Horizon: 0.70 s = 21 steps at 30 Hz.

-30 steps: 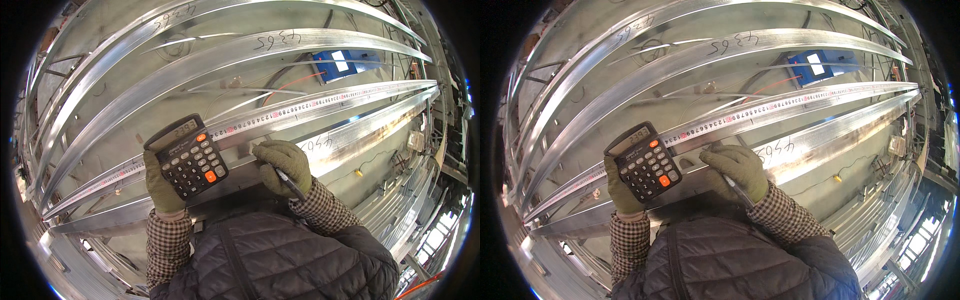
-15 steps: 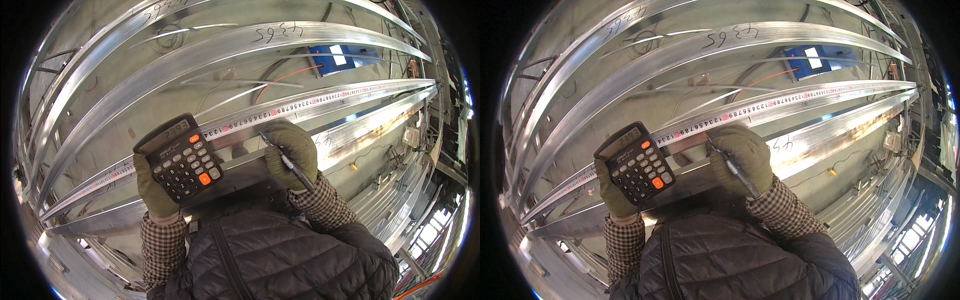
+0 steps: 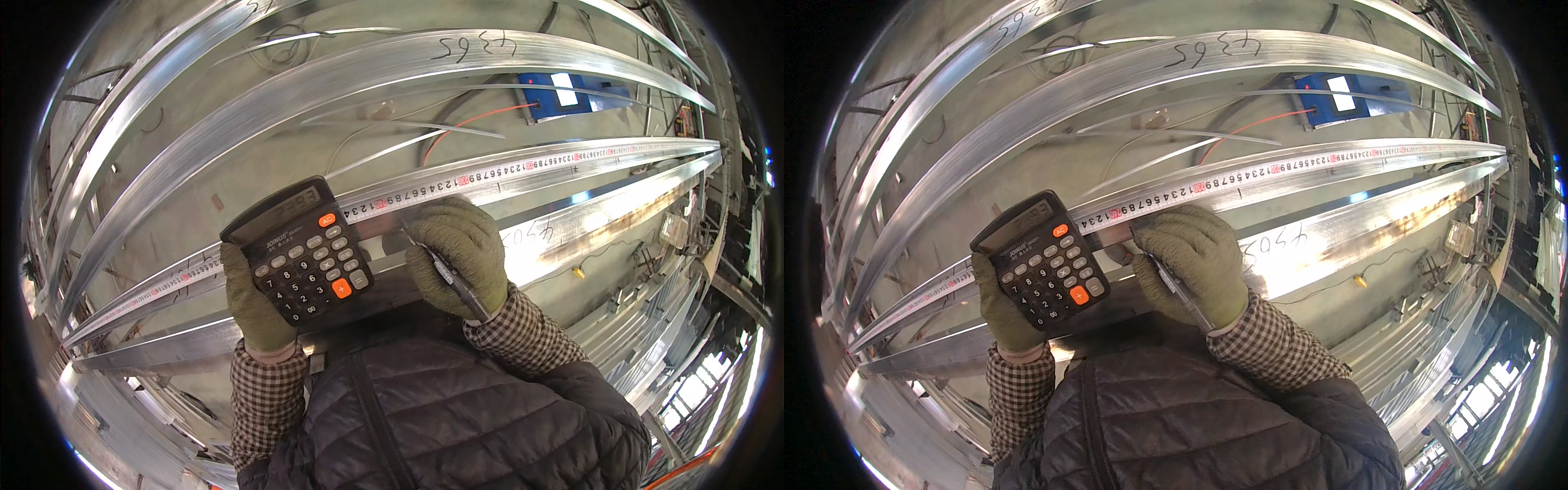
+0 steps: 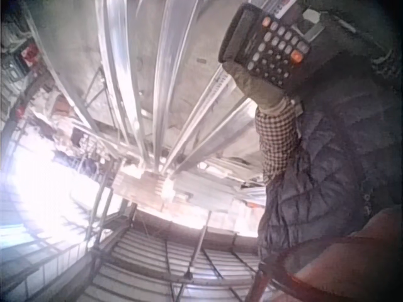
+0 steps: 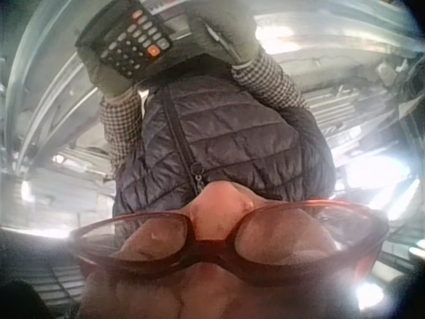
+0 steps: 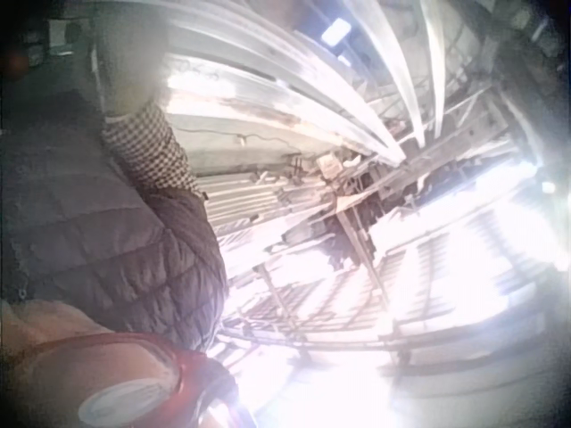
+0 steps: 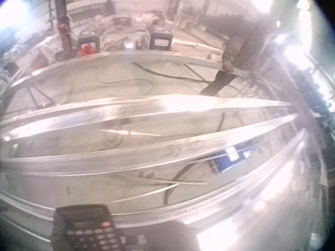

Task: The person measures lengths on long metal bars using a tape measure and calculator, then marks the measured positions with a marker. The person repeats this process on multiple bars, writing numerical values on the metal surfaces.

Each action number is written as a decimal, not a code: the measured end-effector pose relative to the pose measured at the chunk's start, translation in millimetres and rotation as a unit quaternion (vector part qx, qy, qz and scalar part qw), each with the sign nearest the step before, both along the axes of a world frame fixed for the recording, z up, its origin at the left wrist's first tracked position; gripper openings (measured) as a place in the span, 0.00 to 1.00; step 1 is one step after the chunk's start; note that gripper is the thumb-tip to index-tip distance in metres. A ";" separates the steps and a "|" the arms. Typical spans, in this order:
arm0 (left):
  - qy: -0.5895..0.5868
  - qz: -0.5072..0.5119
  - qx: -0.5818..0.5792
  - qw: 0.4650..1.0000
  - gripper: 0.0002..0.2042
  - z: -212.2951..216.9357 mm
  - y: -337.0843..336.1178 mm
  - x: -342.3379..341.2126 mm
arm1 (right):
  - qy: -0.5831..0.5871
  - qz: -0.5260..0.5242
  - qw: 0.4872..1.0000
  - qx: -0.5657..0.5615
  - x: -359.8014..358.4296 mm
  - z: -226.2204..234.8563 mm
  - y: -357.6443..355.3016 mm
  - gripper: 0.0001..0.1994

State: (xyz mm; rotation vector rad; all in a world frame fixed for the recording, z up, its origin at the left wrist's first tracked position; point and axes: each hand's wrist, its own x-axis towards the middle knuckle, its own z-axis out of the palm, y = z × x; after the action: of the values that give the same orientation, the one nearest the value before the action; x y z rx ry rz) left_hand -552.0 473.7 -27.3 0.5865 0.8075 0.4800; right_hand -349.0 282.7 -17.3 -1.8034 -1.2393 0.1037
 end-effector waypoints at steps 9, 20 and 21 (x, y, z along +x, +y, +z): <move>-0.064 -0.012 -0.037 0.997 0.35 -3.9 0.3 -1.2 | -0.022 0.007 1.000 -0.013 0.6 -5.0 1.2 0.17; -0.074 -0.019 -0.029 0.997 0.35 -9.8 1.7 -4.0 | -0.032 -0.008 0.998 -0.044 -2.6 -1.7 2.2 0.16; -0.077 -0.016 -0.038 0.996 0.35 -10.2 2.1 -4.7 | -0.035 -0.008 0.998 -0.048 -2.8 -1.9 2.4 0.16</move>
State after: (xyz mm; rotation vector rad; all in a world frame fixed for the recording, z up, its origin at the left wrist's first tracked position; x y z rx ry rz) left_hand -556.7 475.7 -37.5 0.4848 0.6652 0.4573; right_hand -351.7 285.1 -19.2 -1.9125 -1.2889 0.0926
